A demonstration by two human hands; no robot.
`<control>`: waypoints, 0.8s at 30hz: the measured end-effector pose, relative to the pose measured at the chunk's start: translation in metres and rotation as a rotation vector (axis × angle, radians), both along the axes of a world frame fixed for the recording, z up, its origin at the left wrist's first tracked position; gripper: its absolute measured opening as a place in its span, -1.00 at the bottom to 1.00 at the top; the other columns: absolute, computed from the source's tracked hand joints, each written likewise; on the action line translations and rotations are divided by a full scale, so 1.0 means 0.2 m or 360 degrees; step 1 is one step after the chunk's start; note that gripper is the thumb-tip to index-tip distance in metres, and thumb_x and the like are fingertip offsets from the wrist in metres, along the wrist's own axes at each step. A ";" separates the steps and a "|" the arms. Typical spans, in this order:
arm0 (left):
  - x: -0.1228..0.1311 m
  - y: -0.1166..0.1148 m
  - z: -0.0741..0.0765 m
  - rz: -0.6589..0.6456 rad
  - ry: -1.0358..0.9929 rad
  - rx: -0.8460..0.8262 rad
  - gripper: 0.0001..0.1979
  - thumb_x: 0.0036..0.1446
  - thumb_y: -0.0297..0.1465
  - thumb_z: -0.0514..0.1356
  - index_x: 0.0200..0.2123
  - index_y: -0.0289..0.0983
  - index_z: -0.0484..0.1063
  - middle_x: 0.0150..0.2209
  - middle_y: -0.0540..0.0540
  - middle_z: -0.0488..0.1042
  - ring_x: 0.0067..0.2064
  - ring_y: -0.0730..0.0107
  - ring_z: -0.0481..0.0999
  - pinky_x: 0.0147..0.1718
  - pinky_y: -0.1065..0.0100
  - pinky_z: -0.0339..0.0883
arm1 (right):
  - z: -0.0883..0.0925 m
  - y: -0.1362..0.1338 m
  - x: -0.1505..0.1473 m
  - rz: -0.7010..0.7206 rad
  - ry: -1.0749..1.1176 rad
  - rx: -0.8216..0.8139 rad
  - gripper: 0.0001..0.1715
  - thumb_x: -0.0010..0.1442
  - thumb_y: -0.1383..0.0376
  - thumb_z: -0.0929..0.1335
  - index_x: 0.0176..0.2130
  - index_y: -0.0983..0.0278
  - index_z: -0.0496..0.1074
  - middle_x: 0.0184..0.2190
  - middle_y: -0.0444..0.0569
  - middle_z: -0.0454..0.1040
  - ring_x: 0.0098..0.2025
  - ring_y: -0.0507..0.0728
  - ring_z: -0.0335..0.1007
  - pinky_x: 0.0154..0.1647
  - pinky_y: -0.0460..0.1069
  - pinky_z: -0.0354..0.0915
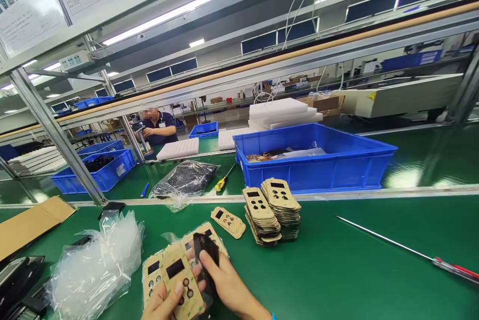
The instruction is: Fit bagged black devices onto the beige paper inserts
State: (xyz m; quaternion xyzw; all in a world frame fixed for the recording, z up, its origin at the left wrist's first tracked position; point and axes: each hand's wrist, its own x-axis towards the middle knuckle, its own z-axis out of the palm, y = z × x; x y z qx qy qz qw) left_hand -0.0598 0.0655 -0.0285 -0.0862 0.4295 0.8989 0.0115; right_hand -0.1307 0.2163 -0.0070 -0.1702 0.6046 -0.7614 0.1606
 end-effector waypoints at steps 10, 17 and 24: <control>-0.02 0.01 0.02 0.0082 0.0204 0.0279 -0.44 -0.03 0.02 0.29 0.03 -0.05 0.45 0.11 -0.07 0.43 0.30 0.09 0.12 0.30 0.12 -0.06 | 0.01 0.03 0.01 -0.0318 0.1297 0.0353 -0.27 0.30 -0.12 0.18 0.28 0.20 0.11 0.08 0.12 0.32 0.10 0.22 0.30 0.12 0.05 0.28; 0.00 0.05 0.15 -0.0257 0.0088 0.0413 -0.30 -0.15 0.16 0.27 -0.12 -0.28 0.57 -0.02 -0.23 0.53 0.23 -0.09 0.24 0.23 0.07 0.09 | 0.02 0.01 0.06 -0.0333 0.2117 0.0914 -0.55 0.36 0.29 0.17 0.20 0.37 0.17 -0.06 0.19 0.38 -0.08 0.26 0.35 -0.01 0.14 0.35; -0.02 -0.05 0.11 -0.0048 -0.0132 0.0105 -0.64 -0.02 -0.20 0.36 -0.22 -0.34 0.57 -0.23 -0.25 0.60 -0.14 0.07 0.58 -0.13 0.22 0.45 | 0.03 0.02 0.06 -0.0156 0.2327 0.0520 -0.53 0.39 0.21 0.16 0.21 0.33 0.18 0.00 0.15 0.40 0.01 0.23 0.32 0.06 0.09 0.30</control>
